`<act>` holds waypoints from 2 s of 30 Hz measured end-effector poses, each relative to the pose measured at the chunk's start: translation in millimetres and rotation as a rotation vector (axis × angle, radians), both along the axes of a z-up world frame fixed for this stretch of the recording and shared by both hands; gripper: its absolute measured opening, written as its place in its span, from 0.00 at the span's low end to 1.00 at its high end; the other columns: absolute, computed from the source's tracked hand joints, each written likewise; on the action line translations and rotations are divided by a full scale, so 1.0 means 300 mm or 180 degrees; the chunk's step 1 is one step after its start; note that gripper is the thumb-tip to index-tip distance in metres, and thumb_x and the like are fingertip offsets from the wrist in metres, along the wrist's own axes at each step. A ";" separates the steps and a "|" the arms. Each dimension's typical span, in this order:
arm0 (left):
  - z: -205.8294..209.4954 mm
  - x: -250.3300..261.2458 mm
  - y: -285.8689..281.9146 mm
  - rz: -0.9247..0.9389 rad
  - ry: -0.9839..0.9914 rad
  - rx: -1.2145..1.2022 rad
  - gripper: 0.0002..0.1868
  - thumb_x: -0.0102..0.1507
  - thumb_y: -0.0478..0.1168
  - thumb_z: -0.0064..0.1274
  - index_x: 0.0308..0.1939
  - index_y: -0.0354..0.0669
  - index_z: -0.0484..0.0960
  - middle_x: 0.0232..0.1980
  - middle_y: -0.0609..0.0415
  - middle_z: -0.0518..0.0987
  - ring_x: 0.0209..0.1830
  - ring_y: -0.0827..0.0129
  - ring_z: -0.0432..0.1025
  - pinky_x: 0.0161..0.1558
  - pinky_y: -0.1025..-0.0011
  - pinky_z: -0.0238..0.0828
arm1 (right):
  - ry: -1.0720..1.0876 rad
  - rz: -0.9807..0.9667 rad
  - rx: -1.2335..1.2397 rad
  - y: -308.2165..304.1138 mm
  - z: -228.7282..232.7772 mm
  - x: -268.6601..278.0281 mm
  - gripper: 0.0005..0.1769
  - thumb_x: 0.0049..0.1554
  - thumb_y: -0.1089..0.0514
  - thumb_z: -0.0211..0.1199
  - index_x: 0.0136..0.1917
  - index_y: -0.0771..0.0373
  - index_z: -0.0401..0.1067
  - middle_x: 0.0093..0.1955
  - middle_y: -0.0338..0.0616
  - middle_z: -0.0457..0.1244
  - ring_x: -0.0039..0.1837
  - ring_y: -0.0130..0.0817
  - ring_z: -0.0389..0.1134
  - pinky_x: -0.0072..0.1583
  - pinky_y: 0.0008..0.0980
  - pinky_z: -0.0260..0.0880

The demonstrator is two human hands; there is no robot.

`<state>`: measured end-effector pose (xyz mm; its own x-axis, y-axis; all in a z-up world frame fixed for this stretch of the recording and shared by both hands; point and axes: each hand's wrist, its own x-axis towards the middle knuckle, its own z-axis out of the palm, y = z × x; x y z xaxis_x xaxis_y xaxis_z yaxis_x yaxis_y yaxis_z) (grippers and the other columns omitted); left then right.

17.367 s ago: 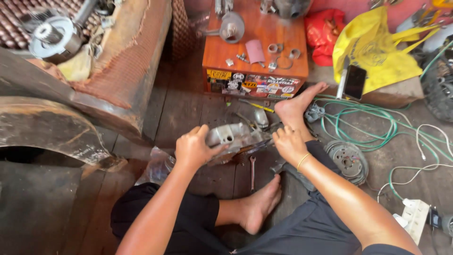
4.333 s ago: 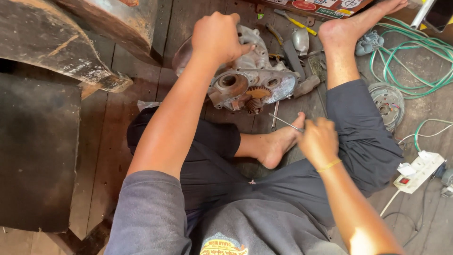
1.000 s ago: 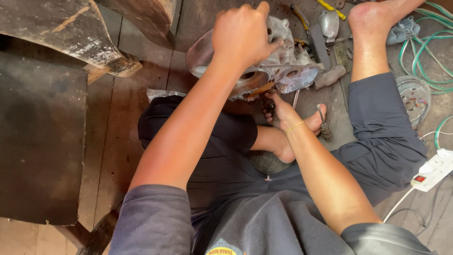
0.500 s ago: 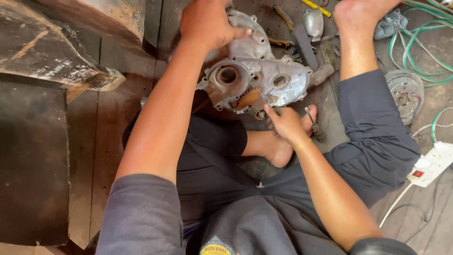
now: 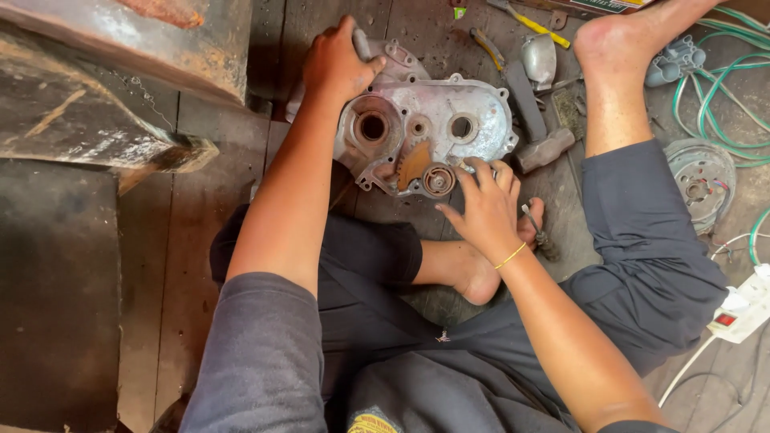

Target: The person sits on the floor and works on a disassembled engine casing. They use a screwdriver to manipulate internal gears and components, then use a hammer to tap parts into place. The person also handles a clutch assembly, aligning it with the engine casing.

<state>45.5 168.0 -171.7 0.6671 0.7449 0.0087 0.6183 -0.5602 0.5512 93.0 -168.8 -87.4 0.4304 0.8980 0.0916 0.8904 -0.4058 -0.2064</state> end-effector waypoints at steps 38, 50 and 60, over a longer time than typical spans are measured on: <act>0.148 -0.168 -0.527 -0.2204 -0.0679 0.0070 0.29 0.51 0.45 0.73 0.53 0.41 0.83 0.43 0.44 0.84 0.47 0.49 0.80 0.52 0.57 0.79 | 0.0133 0.0141 -0.1871 -0.183 0.419 0.006 0.13 0.65 0.49 0.54 0.57 0.49 0.77 0.42 0.51 0.67 0.40 0.58 0.75 0.41 0.51 0.77; 0.172 -0.180 -0.550 -0.2053 -0.1378 0.0436 0.27 0.44 0.37 0.68 0.48 0.37 0.84 0.37 0.48 0.82 0.35 0.53 0.74 0.37 0.61 0.73 | -0.0100 0.0653 -0.3278 0.280 0.463 -0.075 0.11 0.49 0.61 0.65 0.45 0.63 0.82 0.47 0.54 0.71 0.43 0.50 0.72 0.46 0.49 0.72; 0.199 -0.169 -0.517 -0.2008 -0.0641 -0.0387 0.28 0.52 0.43 0.73 0.54 0.39 0.83 0.44 0.41 0.84 0.45 0.47 0.81 0.48 0.57 0.82 | 0.1640 -0.0068 -0.1515 -0.273 0.256 0.097 0.24 0.62 0.60 0.56 0.72 0.59 0.70 0.62 0.68 0.67 0.62 0.64 0.69 0.62 0.58 0.72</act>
<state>-5.1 13.0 -112.0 0.9690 0.2164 0.1192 0.0714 -0.7071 0.7035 122.0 -250.6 -10.5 0.3314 0.7807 -0.5298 0.7177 -0.5731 -0.3955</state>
